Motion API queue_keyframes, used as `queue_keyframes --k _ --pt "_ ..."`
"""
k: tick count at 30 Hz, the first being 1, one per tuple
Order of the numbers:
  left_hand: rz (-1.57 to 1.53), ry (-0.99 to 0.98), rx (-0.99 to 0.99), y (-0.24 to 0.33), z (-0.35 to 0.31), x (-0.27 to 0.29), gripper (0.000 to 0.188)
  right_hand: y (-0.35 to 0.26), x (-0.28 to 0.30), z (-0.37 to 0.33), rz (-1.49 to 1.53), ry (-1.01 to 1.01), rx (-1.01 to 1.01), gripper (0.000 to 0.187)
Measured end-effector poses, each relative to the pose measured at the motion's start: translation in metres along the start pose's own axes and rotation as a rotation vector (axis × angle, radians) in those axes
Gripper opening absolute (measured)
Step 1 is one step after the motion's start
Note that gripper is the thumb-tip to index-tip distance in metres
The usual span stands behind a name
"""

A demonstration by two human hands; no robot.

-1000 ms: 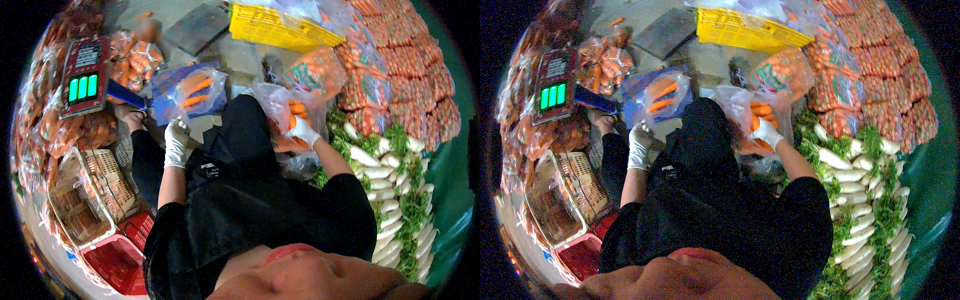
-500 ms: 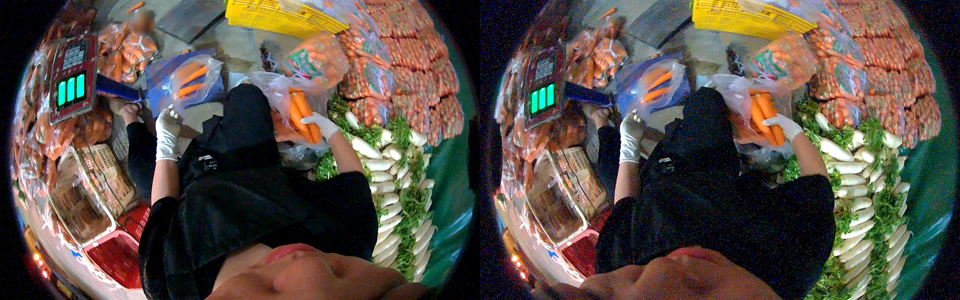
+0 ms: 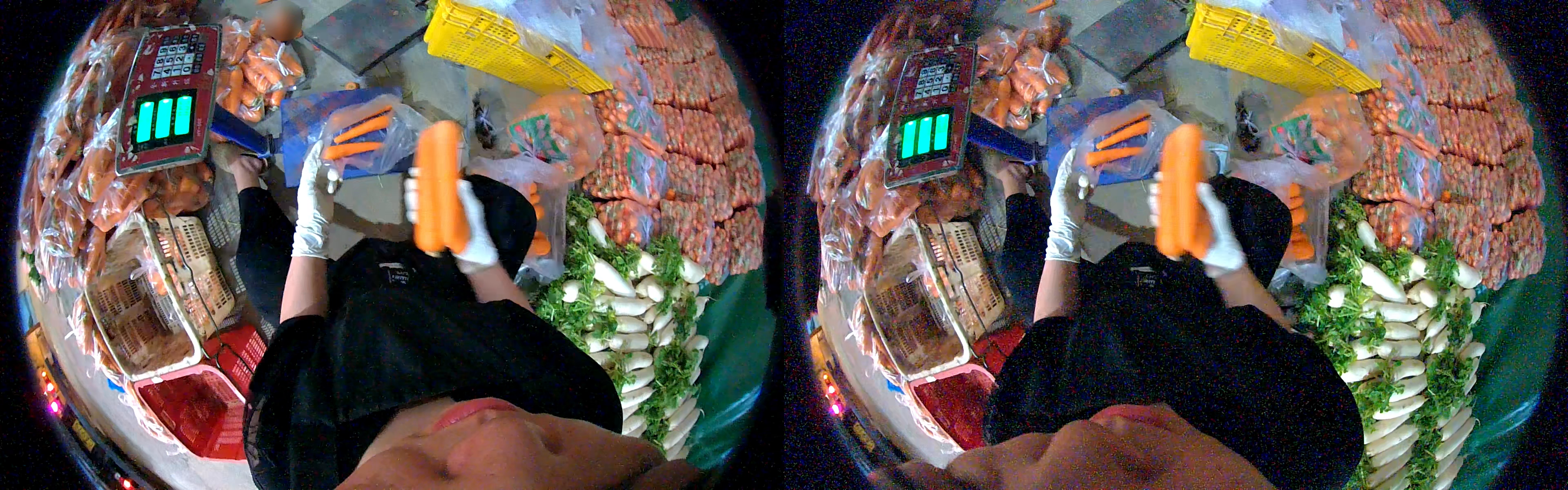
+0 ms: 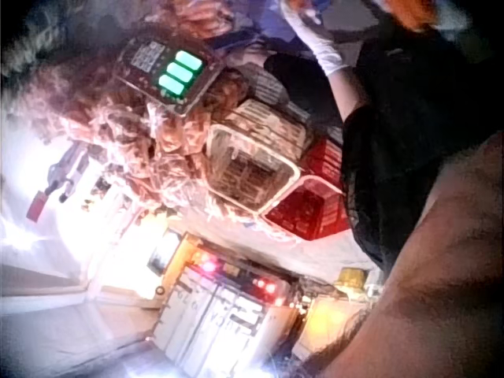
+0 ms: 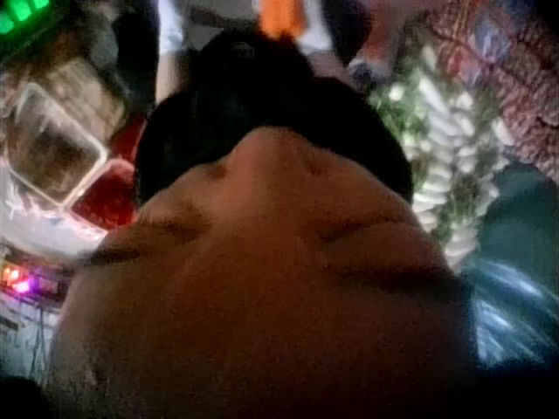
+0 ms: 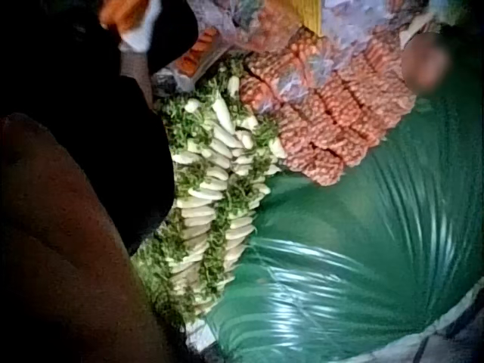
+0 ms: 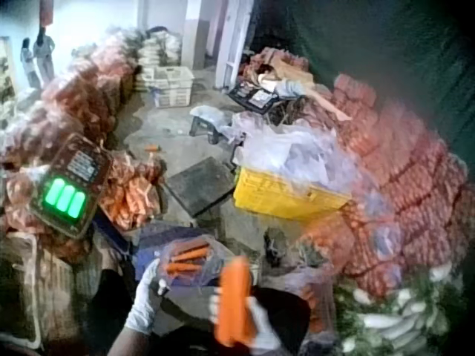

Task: The person puts several carrots into plastic bags, weighs the bags on a digital scale, and seals the bags using a tape dispenser.

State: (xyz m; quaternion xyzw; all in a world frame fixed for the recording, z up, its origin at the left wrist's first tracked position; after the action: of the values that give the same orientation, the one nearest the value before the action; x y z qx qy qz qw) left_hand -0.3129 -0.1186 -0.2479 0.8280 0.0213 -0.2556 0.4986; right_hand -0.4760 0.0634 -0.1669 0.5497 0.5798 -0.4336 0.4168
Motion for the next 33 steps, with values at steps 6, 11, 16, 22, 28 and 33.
queue_keyframes --k 6,11,16,22,28,33 --pt "0.184 -0.118 0.029 0.020 -0.006 -0.016 0.055 0.053 0.125 0.183 0.228 0.342 0.078 0.057" --pt "0.165 -0.076 0.091 0.024 0.003 -0.010 0.058 0.027 0.164 0.239 -0.064 0.520 0.209 0.060" --pt "0.152 -0.006 0.063 0.026 0.019 0.002 0.052 0.028 0.069 0.173 -0.428 0.313 0.123 0.021" --pt "0.087 0.015 0.086 0.022 0.029 0.000 0.047 -0.098 -0.067 -0.048 -1.686 -0.076 0.552 0.021" --pt "0.097 0.022 0.070 0.013 0.026 -0.008 0.046 -0.250 0.127 -0.171 -2.054 0.747 -0.115 0.059" --pt "0.121 0.140 0.065 0.009 0.021 -0.003 0.045 -0.244 0.190 -0.201 -2.560 0.606 -0.341 0.057"
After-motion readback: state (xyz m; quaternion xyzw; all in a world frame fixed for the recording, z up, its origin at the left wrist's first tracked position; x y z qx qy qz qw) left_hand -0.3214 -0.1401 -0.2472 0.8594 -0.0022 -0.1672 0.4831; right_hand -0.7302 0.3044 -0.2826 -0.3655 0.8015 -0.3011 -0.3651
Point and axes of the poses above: each hand's wrist, its own z-axis towards the middle knuckle, its own x-axis out of the back of the hand, y = z × x, the point moved 8 cm from there along z, towards the middle knuckle, and after that the axes turned 11 degrees about z, right-handed, at the moved point
